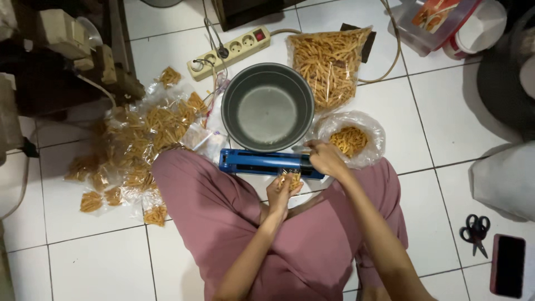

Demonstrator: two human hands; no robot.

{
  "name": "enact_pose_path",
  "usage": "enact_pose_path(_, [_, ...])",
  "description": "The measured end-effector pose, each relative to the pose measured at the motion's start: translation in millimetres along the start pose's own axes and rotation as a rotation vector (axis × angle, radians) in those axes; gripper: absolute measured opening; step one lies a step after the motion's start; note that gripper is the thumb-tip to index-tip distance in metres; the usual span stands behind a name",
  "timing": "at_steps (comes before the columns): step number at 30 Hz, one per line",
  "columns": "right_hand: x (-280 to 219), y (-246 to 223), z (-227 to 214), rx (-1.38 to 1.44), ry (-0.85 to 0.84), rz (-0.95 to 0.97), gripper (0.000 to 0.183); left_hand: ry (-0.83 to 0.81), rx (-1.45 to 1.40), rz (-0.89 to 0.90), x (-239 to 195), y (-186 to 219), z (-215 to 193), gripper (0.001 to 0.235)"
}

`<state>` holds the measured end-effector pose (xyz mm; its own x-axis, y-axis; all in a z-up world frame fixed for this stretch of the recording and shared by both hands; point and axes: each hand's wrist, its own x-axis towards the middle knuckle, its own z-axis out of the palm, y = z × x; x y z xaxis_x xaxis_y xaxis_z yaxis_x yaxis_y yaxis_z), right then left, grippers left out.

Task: The person picks up snack pieces from a bowl and a plastic bag, placing them into smaller individual plastic bags by hand.

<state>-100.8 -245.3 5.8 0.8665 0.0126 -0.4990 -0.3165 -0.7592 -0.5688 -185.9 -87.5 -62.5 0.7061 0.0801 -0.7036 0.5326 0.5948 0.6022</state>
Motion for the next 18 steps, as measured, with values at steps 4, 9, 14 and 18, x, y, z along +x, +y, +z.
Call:
enact_pose_path(4, [-13.1, -18.6, -15.0, 0.162, -0.015, -0.091, 0.047, 0.017, 0.018, -0.002, 1.2, 3.6, 3.3, 0.028])
enact_pose_path(9, [-23.7, -23.0, -18.0, 0.237, -0.05, -0.168, 0.049, 0.024, 0.048, -0.018, 1.1, 7.3, 7.3, 0.029])
enact_pose_path(14, [-11.4, -10.6, -6.2, 0.236, -0.088, -0.181, 0.046, 0.044, 0.026, -0.022, 2.3, 7.1, 11.1, 0.029])
enact_pose_path(18, [2.3, 9.8, 8.5, 0.214, -0.099, -0.208, 0.045, 0.042, 0.03, -0.024, 1.5, 9.4, 11.2, 0.032])
